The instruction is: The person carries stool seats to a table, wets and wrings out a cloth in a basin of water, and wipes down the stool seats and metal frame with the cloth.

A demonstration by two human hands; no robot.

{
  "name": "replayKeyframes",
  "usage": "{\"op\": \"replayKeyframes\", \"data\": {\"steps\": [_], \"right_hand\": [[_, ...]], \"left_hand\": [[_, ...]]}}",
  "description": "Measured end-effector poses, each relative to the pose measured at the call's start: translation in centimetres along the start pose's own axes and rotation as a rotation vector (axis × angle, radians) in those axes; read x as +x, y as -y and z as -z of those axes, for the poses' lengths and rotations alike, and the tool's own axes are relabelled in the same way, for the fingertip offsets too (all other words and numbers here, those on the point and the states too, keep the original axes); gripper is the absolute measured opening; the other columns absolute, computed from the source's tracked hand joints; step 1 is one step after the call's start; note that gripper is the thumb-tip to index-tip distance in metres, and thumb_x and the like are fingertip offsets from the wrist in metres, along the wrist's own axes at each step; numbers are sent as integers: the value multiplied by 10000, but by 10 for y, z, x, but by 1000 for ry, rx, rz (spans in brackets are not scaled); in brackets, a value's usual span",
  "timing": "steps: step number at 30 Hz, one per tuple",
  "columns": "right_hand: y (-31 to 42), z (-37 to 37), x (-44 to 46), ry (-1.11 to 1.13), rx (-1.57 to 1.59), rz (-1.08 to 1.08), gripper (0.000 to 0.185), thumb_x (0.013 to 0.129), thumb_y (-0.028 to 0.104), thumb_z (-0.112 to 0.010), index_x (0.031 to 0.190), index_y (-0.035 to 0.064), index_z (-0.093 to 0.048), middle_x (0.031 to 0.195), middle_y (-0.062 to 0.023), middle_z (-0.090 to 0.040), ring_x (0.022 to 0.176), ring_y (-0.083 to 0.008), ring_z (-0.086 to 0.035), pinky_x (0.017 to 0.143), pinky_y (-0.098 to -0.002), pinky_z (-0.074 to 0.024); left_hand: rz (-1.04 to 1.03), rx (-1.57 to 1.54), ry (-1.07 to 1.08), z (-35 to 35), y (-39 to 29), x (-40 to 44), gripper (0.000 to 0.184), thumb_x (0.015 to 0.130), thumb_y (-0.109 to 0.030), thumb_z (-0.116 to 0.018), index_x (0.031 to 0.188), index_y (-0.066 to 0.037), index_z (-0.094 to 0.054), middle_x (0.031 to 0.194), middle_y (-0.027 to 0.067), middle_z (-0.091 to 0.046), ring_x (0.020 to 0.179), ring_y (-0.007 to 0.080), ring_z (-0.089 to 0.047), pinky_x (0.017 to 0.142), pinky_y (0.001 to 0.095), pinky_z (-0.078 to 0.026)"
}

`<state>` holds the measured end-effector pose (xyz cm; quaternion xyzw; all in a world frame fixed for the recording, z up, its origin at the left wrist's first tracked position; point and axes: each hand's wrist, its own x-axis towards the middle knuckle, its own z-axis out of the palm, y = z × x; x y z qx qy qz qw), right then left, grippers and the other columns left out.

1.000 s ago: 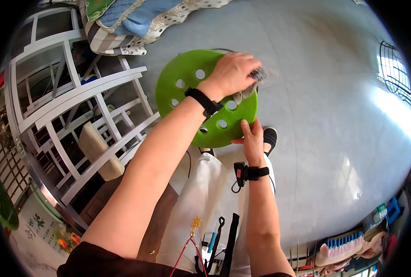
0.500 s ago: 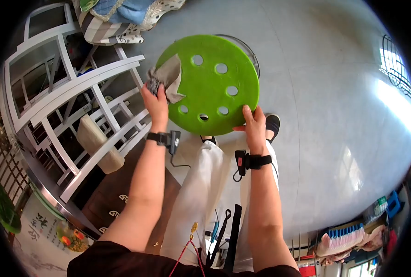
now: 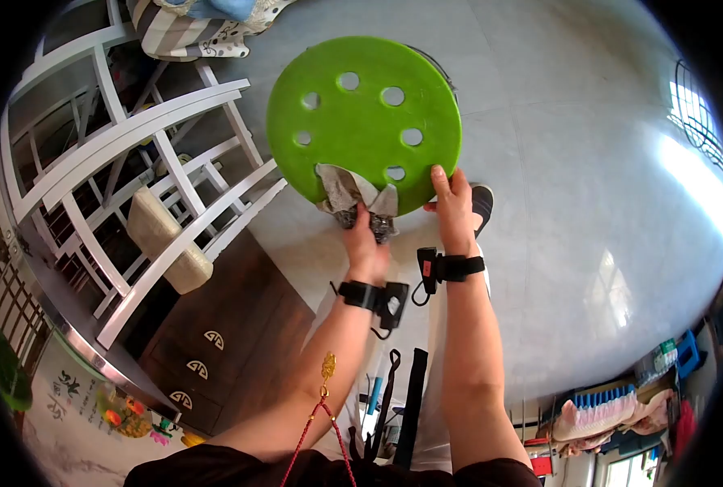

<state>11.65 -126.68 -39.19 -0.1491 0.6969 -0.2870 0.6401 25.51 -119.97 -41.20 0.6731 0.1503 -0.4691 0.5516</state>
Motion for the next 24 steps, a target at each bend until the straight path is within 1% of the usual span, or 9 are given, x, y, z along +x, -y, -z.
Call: {"op": "replayKeyframes", "data": {"steps": [1, 6, 9, 11, 13, 14, 16, 19, 24], "right_hand": [[-2, -1, 0, 21, 1, -16, 408, 965, 342, -523, 1186, -1, -541, 1048, -77, -612, 861, -143, -593, 624, -269, -528], [-19, -16, -9, 253, 153, -142, 392, 927, 277, -590, 1212, 11, -541, 1126, -73, -629, 1049, -172, -577, 706, -289, -540], [-27, -7, -8, 455, -33, -250, 366, 902, 219, -602, 1210, 26, -559, 1114, -62, -635, 1017, -161, -579, 709, -307, -534], [-16, 5, 2, 236, -129, -119, 328, 876, 173, -613, 1168, 25, -592, 1105, -51, -638, 949, -137, -575, 744, -307, -508], [0, 8, 9, 60, -78, 114, 397, 885, 167, -616, 1245, 14, -547, 1202, -82, -602, 1028, -150, -564, 840, -294, -480], [7, 4, 15, 61, -79, 120, 397, 885, 167, -616, 1245, 14, -547, 1202, -82, -602, 1028, -150, -564, 840, -294, -480], [19, -7, 20, 52, 42, 379, 497, 907, 170, -606, 1351, 9, -453, 1301, -117, -541, 1132, -166, -527, 939, -301, -426], [47, -31, 12, 209, 319, 319, 560, 934, 183, -583, 1419, 13, -359, 1364, -134, -489, 1209, -180, -484, 993, -323, -386], [61, -36, 23, 223, 265, 222, 515, 941, 194, -567, 1383, -5, -391, 1264, -111, -553, 1124, -160, -527, 937, -309, -418]], "left_hand": [[74, 17, 5, -1, -9, 2, 389, 898, -79, -635, 1261, -24, -507, 1193, 48, -588, 1002, 172, -575, 861, 334, -478], [-51, 183, 72, 22, -58, 46, 364, 869, -40, -651, 1218, -28, -549, 1145, 55, -618, 952, 174, -611, 806, 323, -516], [-104, 251, 271, 16, -113, 80, 384, 866, -18, -633, 1237, -25, -535, 1137, 72, -628, 968, 192, -630, 825, 326, -529], [-102, 408, 428, 13, -152, 120, 403, 870, -23, -627, 1256, -10, -512, 1142, 82, -627, 980, 198, -632, 830, 333, -530], [-75, 620, 506, 3, -188, 158, 408, 876, -29, -621, 1263, 4, -496, 1155, 83, -620, 974, 194, -633, 834, 330, -528], [-75, 659, 539, -10, -202, 162, 411, 872, -31, -627, 1261, 2, -498, 1148, 82, -623, 974, 191, -631, 833, 326, -525], [-98, 754, 611, -25, -222, 180, 416, 861, -36, -641, 1253, -9, -506, 1128, 78, -628, 975, 187, -628, 827, 319, -522], [-76, 810, 632, -46, -233, 185, 416, 854, -30, -642, 1247, -12, -508, 1116, 78, -630, 968, 200, -630, 824, 342, -528], [-3, 484, 553, -35, -201, 171, 399, 900, -61, -600, 1282, -36, -488, 1204, 97, -592, 1066, 233, -603, 904, 376, -507]]}}
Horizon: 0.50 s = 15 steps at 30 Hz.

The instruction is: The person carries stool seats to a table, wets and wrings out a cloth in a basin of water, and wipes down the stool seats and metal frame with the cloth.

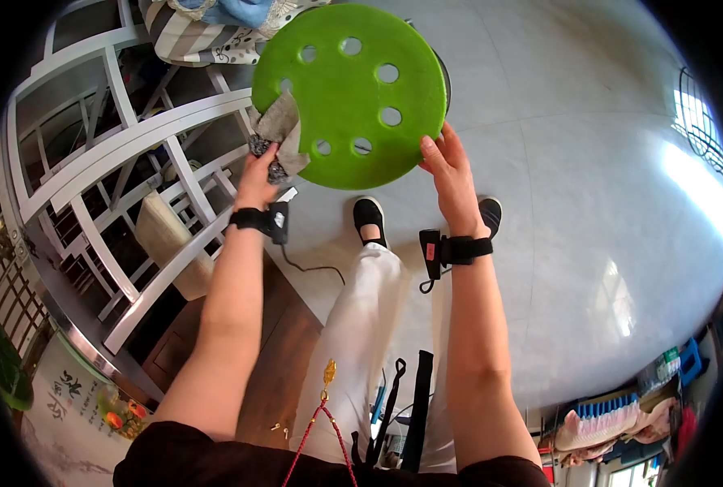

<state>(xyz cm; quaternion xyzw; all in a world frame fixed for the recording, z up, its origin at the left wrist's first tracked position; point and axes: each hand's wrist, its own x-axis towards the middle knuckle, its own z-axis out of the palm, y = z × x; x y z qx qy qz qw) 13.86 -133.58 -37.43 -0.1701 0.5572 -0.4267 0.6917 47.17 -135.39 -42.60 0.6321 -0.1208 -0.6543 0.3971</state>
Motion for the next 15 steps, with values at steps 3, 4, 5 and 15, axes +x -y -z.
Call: {"op": "replayKeyframes", "data": {"steps": [3, 4, 5, 15], "right_hand": [[-17, 10, 5, -31, -124, -56, 431, 933, 190, -572, 1293, -20, -463, 1122, -81, -602, 1019, -137, -562, 873, -281, -443], [-23, 15, 4, -58, -200, -101, 385, 927, 186, -577, 1239, -25, -498, 1046, -61, -616, 963, -124, -574, 839, -264, -453], [-27, 17, 0, -53, -205, -104, 385, 927, 186, -577, 1239, -25, -498, 1046, -61, -616, 963, -124, -574, 839, -264, -453], [-71, 47, -61, -36, -57, -289, 350, 923, 132, -588, 1232, -13, -507, 1128, -85, -619, 1031, -169, -600, 846, -317, -523]], "left_hand": [[-188, -127, -204, -34, 31, -25, 403, 913, -68, -588, 1298, -42, -474, 1228, 92, -576, 1091, 228, -585, 903, 378, -503], [-289, -125, -269, -41, 49, -31, 411, 913, -65, -589, 1306, -47, -469, 1242, 87, -567, 1095, 220, -573, 904, 369, -492], [-291, -10, -432, -49, 66, -39, 425, 907, -45, -591, 1304, -44, -440, 1236, 81, -560, 1079, 208, -565, 911, 345, -476], [24, -522, -308, -132, 157, -139, 328, 932, -133, -587, 1251, -83, -530, 1207, -3, -587, 1084, 139, -557, 883, 314, -463]]}}
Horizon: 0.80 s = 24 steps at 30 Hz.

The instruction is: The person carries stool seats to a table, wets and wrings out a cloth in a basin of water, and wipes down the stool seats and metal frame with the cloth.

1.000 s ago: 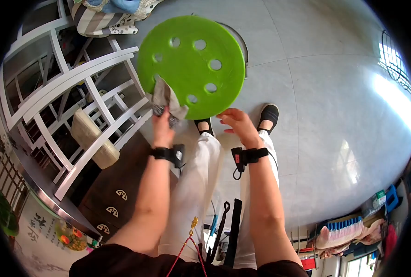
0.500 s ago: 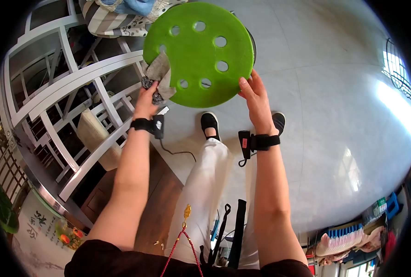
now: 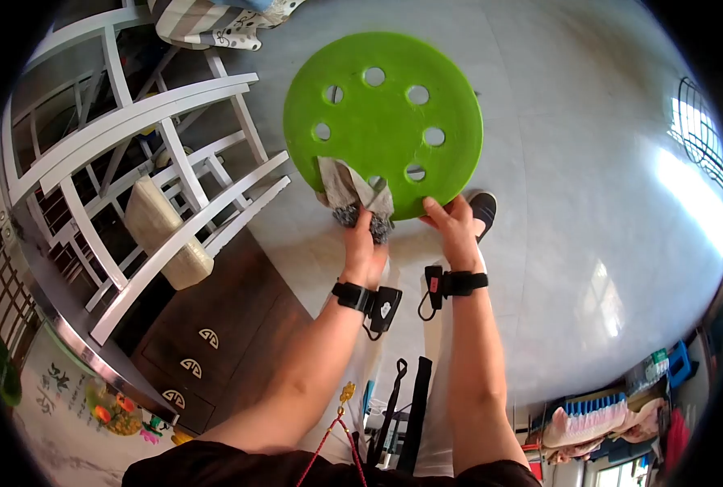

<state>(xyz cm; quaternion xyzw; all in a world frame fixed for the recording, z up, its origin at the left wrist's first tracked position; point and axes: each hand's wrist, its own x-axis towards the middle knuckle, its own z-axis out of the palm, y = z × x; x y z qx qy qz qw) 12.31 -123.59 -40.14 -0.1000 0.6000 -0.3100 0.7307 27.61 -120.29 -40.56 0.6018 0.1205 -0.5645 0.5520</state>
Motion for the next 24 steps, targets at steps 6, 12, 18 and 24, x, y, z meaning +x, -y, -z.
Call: {"op": "replayKeyframes", "data": {"steps": [6, 12, 18, 24], "right_hand": [[1, 9, -24, 31, -40, -153, 404, 914, 170, -608, 1251, -28, -503, 1191, -98, -575, 1080, -197, -568, 863, -343, -527], [43, 17, -4, -112, 145, 153, 589, 960, 303, -531, 1410, -20, -332, 1289, -143, -524, 1227, -237, -489, 963, -370, -440], [50, -7, 16, -262, -460, 325, 459, 933, 301, -580, 1310, 46, -525, 1166, -109, -561, 1048, -180, -540, 893, -302, -449], [44, -27, 33, -195, -480, 364, 389, 936, 254, -574, 1185, -46, -573, 1001, -91, -658, 981, -155, -570, 886, -275, -429]], "left_hand": [[173, 23, 40, 30, -19, 1, 378, 863, -2, -615, 1231, -51, -547, 1169, 43, -611, 1024, 187, -605, 857, 342, -506], [124, 272, 199, 63, -107, 69, 385, 834, 63, -596, 1211, 8, -546, 1134, 111, -627, 990, 233, -641, 844, 378, -551], [43, 394, 214, 33, -159, 113, 340, 882, -45, -617, 1215, -4, -562, 1157, 101, -629, 1014, 215, -630, 858, 349, -527], [-135, 62, -51, 22, -94, 82, 382, 893, -58, -614, 1262, -36, -518, 1191, 50, -606, 1022, 188, -603, 872, 325, -492]]}}
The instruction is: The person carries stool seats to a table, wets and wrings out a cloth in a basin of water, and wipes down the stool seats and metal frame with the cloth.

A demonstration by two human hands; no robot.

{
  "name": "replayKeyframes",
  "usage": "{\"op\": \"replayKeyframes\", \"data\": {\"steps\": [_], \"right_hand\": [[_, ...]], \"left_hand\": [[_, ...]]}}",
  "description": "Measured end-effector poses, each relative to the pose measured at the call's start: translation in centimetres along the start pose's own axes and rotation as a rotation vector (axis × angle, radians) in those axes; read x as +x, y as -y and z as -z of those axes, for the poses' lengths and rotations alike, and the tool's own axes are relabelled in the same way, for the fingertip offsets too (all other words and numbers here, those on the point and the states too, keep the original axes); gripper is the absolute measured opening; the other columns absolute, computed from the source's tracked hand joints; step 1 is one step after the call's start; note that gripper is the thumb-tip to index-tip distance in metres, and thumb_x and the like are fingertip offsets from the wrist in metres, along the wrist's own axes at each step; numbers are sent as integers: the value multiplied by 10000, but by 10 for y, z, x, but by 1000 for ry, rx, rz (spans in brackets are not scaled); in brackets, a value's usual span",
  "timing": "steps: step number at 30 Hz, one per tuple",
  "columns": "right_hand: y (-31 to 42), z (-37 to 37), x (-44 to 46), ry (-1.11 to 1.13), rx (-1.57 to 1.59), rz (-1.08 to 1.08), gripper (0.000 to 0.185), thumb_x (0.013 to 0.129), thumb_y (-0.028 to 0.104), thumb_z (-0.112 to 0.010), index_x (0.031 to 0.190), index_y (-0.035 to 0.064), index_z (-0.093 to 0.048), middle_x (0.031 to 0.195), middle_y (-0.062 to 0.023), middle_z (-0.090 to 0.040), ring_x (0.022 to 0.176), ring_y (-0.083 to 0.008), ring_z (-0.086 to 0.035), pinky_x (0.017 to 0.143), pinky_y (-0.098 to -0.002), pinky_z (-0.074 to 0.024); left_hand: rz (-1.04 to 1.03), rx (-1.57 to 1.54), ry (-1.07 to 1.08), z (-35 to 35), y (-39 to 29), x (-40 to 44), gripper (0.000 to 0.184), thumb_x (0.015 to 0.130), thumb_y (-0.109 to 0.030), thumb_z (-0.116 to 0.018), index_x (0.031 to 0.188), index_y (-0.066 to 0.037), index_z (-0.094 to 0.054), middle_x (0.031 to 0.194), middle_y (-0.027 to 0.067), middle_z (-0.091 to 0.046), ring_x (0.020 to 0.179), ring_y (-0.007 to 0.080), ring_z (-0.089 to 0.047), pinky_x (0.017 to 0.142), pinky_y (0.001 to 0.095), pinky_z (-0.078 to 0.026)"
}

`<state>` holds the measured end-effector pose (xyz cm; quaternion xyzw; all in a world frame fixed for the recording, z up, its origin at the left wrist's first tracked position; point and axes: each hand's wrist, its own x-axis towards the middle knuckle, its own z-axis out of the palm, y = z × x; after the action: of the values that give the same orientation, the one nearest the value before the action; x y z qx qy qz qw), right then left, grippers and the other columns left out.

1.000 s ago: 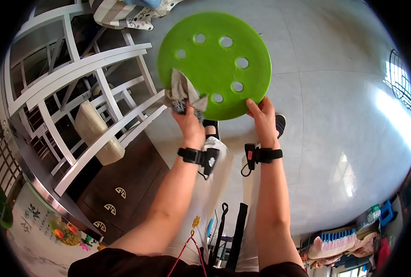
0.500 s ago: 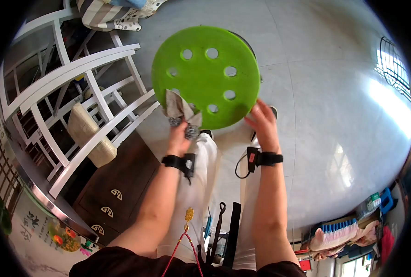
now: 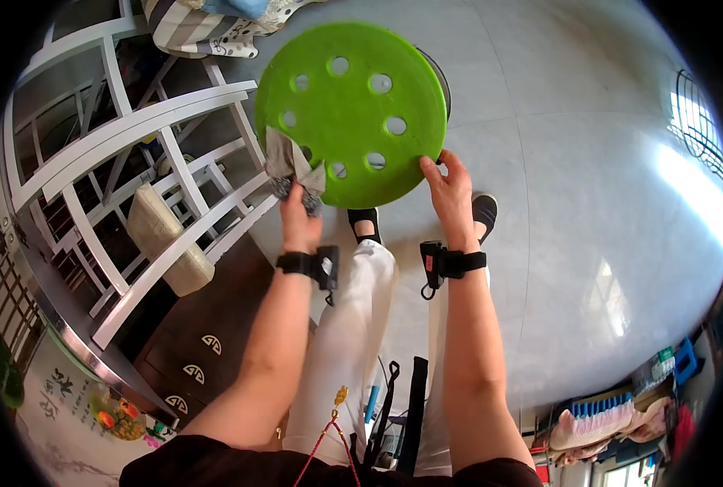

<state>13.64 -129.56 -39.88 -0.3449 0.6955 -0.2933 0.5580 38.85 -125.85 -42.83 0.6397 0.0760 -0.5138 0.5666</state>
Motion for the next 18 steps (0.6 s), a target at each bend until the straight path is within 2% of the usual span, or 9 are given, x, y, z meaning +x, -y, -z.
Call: {"op": "replayKeyframes", "data": {"steps": [2, 4, 10, 12, 13, 14, 16, 17, 18], "right_hand": [[-3, 1, 2, -8, -18, 22, 341, 919, 235, -606, 1105, -51, -598, 917, -142, -661, 816, -182, -607, 748, -318, -486], [-9, 2, 1, 0, -46, 5, 351, 922, 249, -600, 1098, -56, -598, 899, -145, -661, 819, -181, -607, 751, -322, -484], [-32, 1, -10, 80, -31, 41, 393, 933, 294, -586, 1091, -65, -591, 904, -172, -672, 843, -221, -623, 774, -350, -479], [-36, -4, -15, 98, -44, 67, 395, 934, 297, -586, 1093, -65, -591, 909, -179, -676, 848, -241, -628, 779, -357, -478], [-35, -7, -17, 106, -33, 49, 400, 933, 302, -586, 1095, -64, -591, 912, -189, -676, 856, -257, -630, 784, -358, -476], [-35, -10, -18, 114, -21, 31, 405, 933, 307, -587, 1097, -63, -591, 916, -200, -675, 865, -272, -631, 790, -358, -475], [-36, -10, -18, 117, 5, 46, 416, 932, 311, -589, 1095, -71, -586, 918, -208, -672, 865, -279, -631, 789, -360, -473], [-39, -9, -17, 131, 16, 38, 420, 932, 313, -589, 1088, -77, -584, 917, -213, -669, 862, -281, -629, 786, -362, -471], [-41, -8, -16, 147, 24, 34, 424, 932, 315, -588, 1080, -82, -582, 917, -219, -666, 859, -283, -627, 783, -364, -470]], "left_hand": [[-126, 74, 2, -11, 16, -28, 411, 885, -22, -598, 1281, -33, -487, 1230, 50, -580, 1059, 189, -585, 884, 331, -488], [-188, 111, -53, -17, 37, -45, 460, 861, 1, -623, 1274, -12, -422, 1227, 81, -550, 1063, 197, -560, 901, 319, -468], [-355, 301, -221, -15, 29, -26, 420, 868, 67, -561, 1266, 9, -441, 1202, 101, -555, 1090, 213, -549, 947, 349, -442], [-664, 821, -220, -21, 10, -14, 448, 853, 36, -588, 1271, 23, -429, 1228, 151, -530, 1097, 256, -545, 963, 384, -423], [-578, 1049, -240, -29, -5, -17, 532, 821, 16, -616, 1307, 33, -401, 1313, 210, -465, 1196, 324, -479, 1035, 426, -352], [-582, 1052, -240, -31, -5, -13, 532, 821, 16, -616, 1307, 33, -401, 1313, 210, -465, 1196, 324, -479, 1035, 426, -352], [-949, 1314, -286, -43, 2, 2, 627, 793, 4, -644, 1354, 24, -364, 1395, 243, -380, 1302, 367, -366, 1096, 453, -267], [-966, 1302, -215, -57, 0, 7, 709, 767, -16, -677, 1385, 13, -331, 1436, 241, -333, 1359, 374, -281, 1129, 474, -197], [-1016, 1331, -116, -74, 1, 9, 741, 757, -31, -694, 1398, -9, -323, 1441, 232, -330, 1357, 380, -281, 1129, 476, -199]]}}
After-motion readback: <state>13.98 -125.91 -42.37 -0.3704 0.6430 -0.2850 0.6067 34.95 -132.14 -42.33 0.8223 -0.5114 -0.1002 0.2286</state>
